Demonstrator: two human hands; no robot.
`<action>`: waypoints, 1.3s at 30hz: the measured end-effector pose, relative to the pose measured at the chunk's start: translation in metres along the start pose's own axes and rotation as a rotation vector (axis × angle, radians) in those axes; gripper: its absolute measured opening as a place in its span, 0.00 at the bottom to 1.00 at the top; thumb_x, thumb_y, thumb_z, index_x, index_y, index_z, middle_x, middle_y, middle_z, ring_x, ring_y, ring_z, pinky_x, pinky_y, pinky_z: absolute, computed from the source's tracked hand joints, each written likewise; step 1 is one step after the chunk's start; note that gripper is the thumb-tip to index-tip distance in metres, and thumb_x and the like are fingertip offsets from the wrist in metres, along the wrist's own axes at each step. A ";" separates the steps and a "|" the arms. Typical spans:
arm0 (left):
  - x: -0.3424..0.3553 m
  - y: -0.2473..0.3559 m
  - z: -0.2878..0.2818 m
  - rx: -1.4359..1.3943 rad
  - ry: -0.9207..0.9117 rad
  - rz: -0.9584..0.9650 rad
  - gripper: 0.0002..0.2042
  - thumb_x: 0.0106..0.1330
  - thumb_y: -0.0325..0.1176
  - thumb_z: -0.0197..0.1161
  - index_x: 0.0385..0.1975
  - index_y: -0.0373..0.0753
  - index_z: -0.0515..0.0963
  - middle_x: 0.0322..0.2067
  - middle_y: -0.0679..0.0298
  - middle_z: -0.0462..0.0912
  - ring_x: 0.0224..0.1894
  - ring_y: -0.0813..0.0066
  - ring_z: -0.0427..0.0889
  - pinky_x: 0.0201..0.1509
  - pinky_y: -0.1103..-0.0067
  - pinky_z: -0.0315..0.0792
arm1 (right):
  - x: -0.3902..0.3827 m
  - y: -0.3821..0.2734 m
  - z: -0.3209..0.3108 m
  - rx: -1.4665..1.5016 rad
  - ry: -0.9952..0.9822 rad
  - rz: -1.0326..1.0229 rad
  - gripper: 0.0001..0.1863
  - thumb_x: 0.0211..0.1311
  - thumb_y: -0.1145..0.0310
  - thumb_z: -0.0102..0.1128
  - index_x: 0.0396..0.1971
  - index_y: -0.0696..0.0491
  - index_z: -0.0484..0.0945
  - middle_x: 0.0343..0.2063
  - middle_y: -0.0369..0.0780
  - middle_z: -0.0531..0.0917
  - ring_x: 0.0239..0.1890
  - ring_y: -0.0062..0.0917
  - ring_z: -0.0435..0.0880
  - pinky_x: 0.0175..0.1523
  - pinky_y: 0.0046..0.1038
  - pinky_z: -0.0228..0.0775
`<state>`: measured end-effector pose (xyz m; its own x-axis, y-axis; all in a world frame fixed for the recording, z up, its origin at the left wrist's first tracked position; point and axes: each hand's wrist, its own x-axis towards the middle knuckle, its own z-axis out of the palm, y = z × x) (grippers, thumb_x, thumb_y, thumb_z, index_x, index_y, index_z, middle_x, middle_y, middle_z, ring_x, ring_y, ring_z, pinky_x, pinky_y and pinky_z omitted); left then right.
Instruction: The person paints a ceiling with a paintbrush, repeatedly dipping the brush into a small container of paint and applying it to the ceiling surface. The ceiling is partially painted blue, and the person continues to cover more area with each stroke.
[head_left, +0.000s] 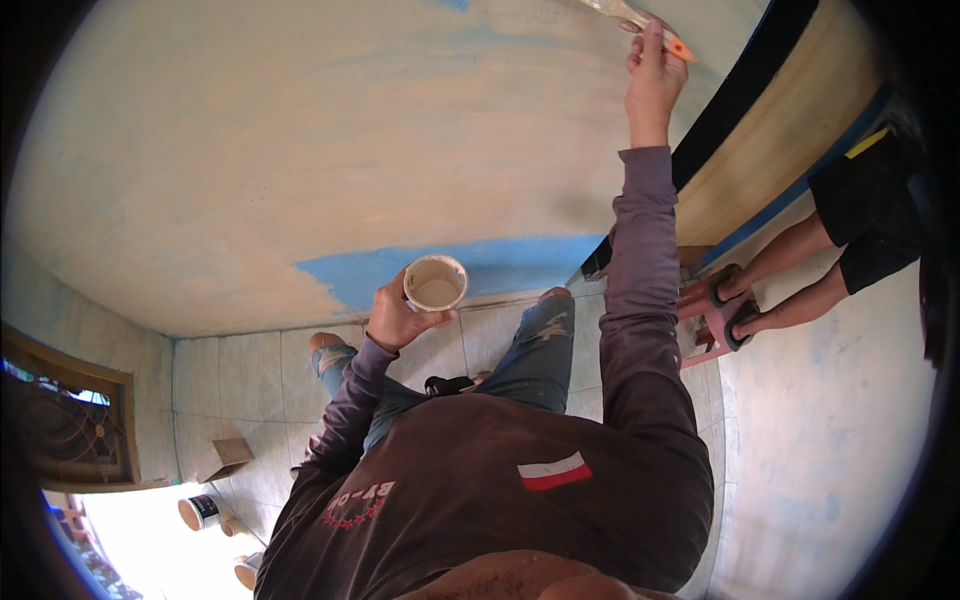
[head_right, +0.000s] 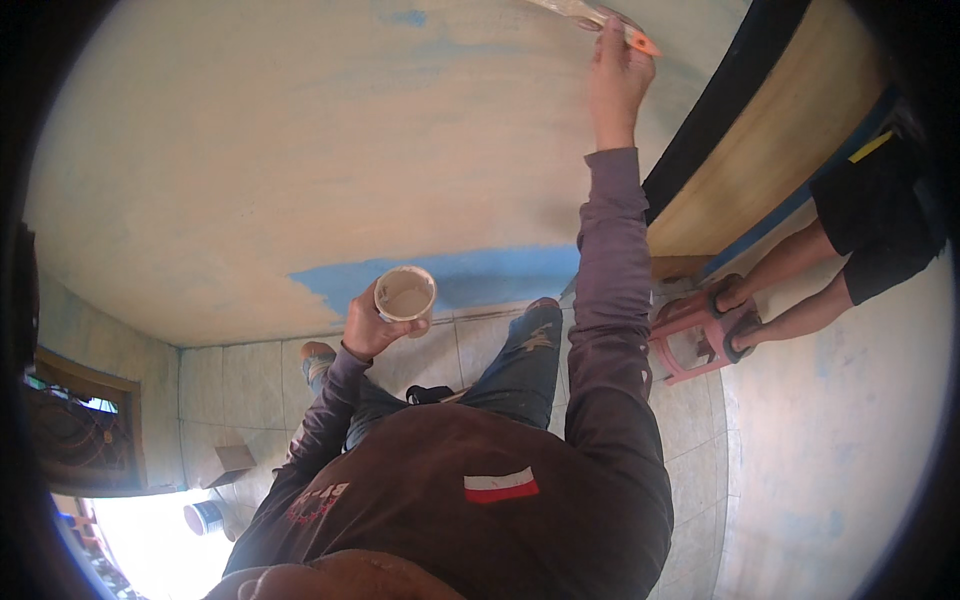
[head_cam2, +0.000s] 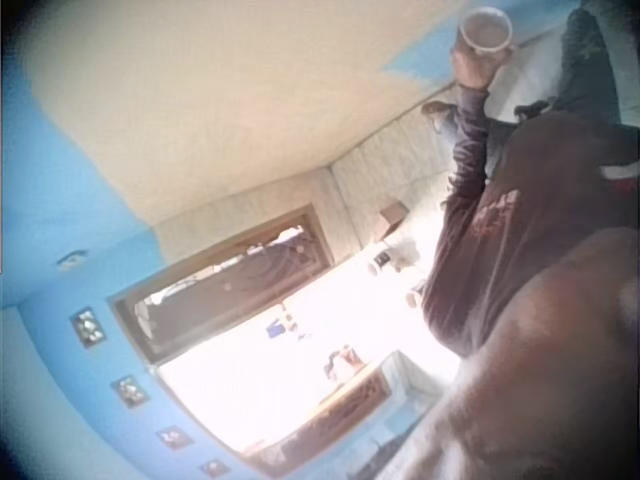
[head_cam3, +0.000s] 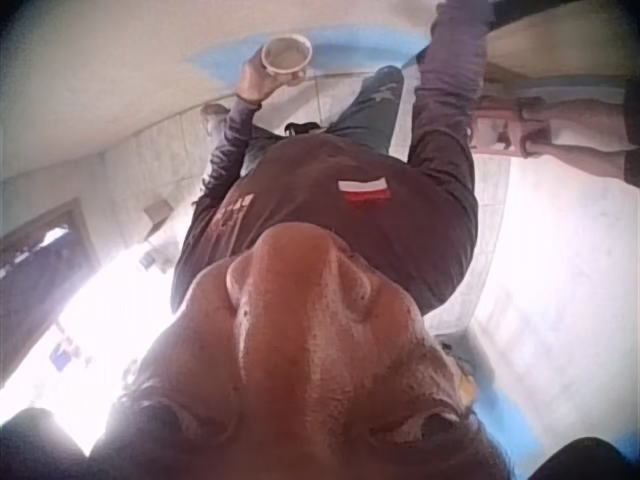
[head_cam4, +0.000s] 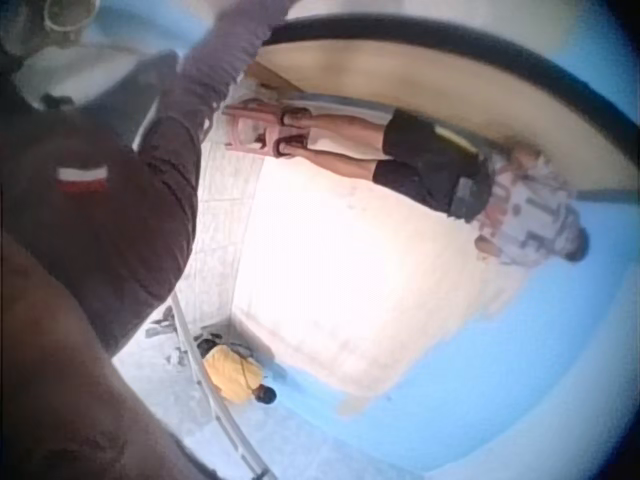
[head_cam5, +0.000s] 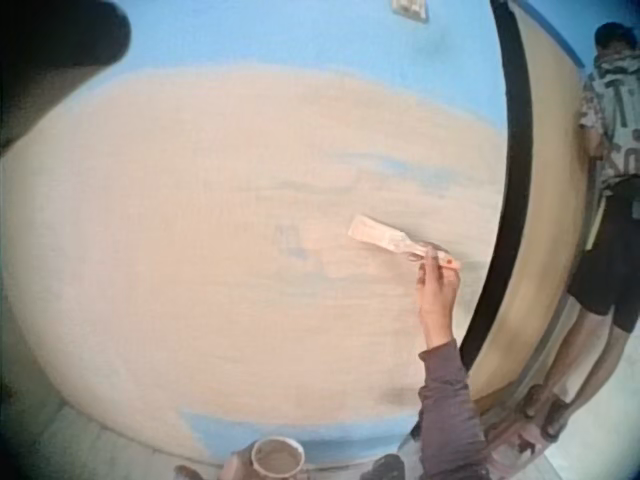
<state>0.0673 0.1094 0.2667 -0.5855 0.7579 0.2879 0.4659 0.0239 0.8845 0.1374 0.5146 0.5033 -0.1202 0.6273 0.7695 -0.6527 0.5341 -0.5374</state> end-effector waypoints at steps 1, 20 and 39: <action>0.000 0.000 0.000 -0.006 0.000 0.002 0.40 0.47 0.43 0.87 0.59 0.30 0.76 0.48 0.53 0.89 0.52 0.65 0.88 0.55 0.70 0.82 | 0.003 -0.001 -0.010 -0.072 0.015 -0.023 0.16 0.77 0.60 0.58 0.47 0.59 0.84 0.35 0.33 0.86 0.28 0.08 0.70 0.30 0.15 0.59; -0.002 -0.005 0.005 -0.047 0.013 -0.001 0.39 0.46 0.43 0.88 0.58 0.31 0.78 0.48 0.55 0.89 0.51 0.68 0.88 0.56 0.70 0.82 | 0.001 -0.008 0.036 -0.292 -0.088 -0.167 0.18 0.77 0.59 0.60 0.32 0.58 0.83 0.23 0.29 0.74 0.26 0.13 0.68 0.31 0.23 0.61; -0.004 -0.004 0.004 -0.013 -0.022 -0.046 0.39 0.48 0.42 0.87 0.58 0.30 0.76 0.50 0.54 0.88 0.53 0.67 0.87 0.58 0.70 0.80 | 0.000 -0.060 -0.057 -0.785 0.186 -0.608 0.10 0.69 0.68 0.64 0.46 0.55 0.86 0.37 0.36 0.90 0.37 0.26 0.85 0.46 0.25 0.74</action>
<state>0.0702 0.1092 0.2604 -0.5914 0.7701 0.2392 0.4303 0.0506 0.9013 0.2190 0.5150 0.5159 0.2313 0.1669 0.9584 0.1201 0.9727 -0.1984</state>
